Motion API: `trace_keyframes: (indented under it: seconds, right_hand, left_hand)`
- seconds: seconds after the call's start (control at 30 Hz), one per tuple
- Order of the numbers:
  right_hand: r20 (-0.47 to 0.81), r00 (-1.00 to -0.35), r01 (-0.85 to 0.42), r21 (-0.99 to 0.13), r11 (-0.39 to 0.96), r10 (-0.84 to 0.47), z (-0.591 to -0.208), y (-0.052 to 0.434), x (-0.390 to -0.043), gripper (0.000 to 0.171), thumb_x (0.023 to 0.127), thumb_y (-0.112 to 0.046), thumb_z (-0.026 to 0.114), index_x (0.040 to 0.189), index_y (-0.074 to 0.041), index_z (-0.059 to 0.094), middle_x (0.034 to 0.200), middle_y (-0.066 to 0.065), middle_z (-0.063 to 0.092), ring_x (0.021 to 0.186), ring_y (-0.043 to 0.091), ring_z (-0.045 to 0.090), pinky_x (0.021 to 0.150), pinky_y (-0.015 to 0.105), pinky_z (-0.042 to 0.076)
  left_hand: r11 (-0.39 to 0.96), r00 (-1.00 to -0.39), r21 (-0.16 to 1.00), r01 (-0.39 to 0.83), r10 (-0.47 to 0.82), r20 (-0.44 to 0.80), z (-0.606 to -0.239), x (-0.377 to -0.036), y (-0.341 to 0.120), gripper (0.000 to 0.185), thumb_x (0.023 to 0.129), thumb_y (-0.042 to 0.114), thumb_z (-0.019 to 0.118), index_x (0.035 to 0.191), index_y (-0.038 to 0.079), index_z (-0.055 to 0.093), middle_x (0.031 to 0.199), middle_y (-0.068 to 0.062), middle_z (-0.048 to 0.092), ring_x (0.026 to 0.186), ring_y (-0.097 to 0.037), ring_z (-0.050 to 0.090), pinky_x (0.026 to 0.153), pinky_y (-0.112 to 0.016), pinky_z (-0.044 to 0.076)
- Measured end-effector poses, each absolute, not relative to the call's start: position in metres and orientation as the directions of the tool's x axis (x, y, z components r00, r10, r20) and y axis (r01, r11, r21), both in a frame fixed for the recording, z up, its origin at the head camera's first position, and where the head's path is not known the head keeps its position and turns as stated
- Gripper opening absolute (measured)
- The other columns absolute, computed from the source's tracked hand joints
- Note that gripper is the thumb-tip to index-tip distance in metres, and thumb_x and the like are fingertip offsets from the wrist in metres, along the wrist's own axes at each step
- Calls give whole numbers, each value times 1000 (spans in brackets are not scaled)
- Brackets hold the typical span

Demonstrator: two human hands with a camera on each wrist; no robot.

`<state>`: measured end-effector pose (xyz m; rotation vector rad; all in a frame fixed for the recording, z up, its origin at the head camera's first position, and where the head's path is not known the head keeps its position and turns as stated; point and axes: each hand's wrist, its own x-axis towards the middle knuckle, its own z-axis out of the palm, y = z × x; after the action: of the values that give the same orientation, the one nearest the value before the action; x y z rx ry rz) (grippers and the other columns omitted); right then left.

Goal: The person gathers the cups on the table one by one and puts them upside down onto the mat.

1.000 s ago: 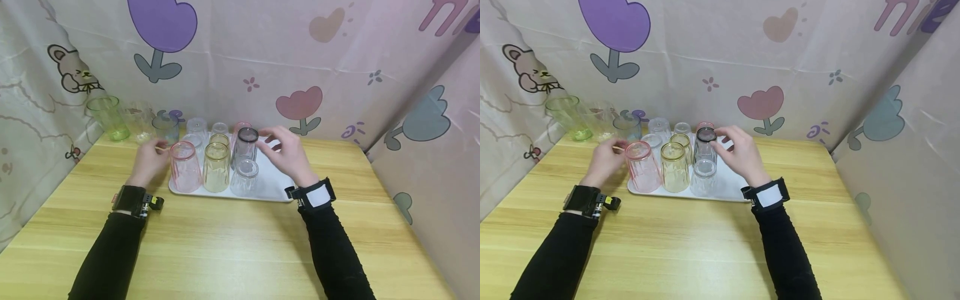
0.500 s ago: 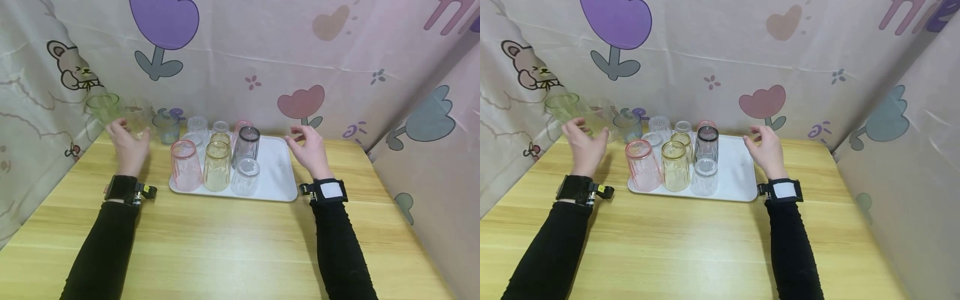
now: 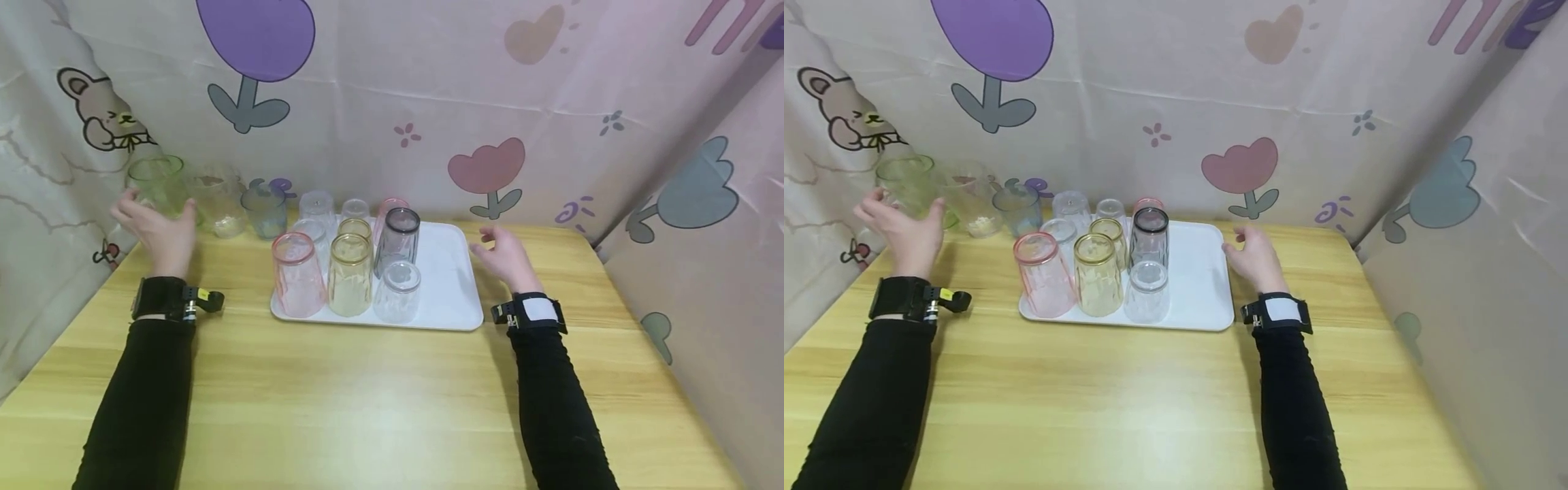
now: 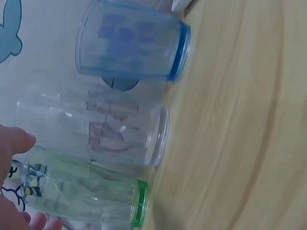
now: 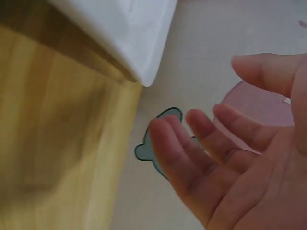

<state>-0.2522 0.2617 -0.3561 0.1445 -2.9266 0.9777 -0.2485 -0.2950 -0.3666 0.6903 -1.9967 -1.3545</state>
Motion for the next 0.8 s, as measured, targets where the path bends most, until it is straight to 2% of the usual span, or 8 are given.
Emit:
trace_keyframes:
  seconds: [0.07, 0.2, 0.33, 0.53, 0.63, 0.8]
  right_hand:
    - [25, -997, -72, -595, 800, -71, -360, 262, -254, 62, 104, -27, 60, 153, 5, 41, 145, 30, 52, 128, 47, 54, 108, 60, 44]
    - [-55, -996, -24, -573, 820, -68, -365, 263, -254, 65, 103, -30, 60, 153, 5, 40, 144, 29, 53, 131, 46, 52, 110, 60, 43]
    - [-118, -991, 7, -543, 840, -68, -369, 262, -253, 65, 103, -30, 60, 152, 7, 41, 136, 29, 59, 117, 40, 62, 105, 56, 48]
    - [-152, -985, 12, -521, 854, -78, -373, 261, -255, 59, 102, -22, 62, 149, 9, 44, 129, 30, 64, 99, 34, 72, 100, 51, 53]
    - [-163, -983, 10, -524, 852, -89, -375, 260, -257, 56, 100, -15, 64, 147, 11, 46, 126, 30, 65, 91, 31, 74, 93, 46, 58]
    - [-179, -980, 22, -542, 840, -90, -378, 259, -260, 53, 97, -6, 64, 145, 11, 49, 122, 29, 65, 75, 23, 73, 73, 35, 62]
  left_hand:
    - [337, -671, 938, -84, -715, 197, -367, -249, -301, 83, 95, 33, 73, 158, 19, 20, 161, 3, 17, 146, -13, 27, 119, -22, 28]
    - [321, -689, 941, -102, -706, 166, -371, -250, -315, 89, 96, 33, 72, 161, 19, 13, 164, 1, 11, 152, -11, 17, 121, -20, 20]
    - [313, -720, 939, -143, -684, 119, -375, -252, -327, 94, 97, 36, 70, 164, 21, 6, 168, 0, 6, 155, -11, 10, 122, -20, 12]
    - [365, -782, 914, -179, -617, 93, -380, -261, -337, 93, 98, 41, 67, 164, 24, 3, 170, -7, 7, 157, -19, 11, 126, -31, 11]
    - [395, -807, 902, -176, -582, 97, -380, -267, -339, 93, 99, 39, 64, 165, 21, 0, 171, -9, 7, 157, -22, 12, 127, -32, 11]
    - [408, -823, 897, -172, -560, 97, -381, -276, -341, 93, 100, 36, 61, 165, 18, -3, 172, -12, 5, 158, -24, 10, 127, -31, 10]
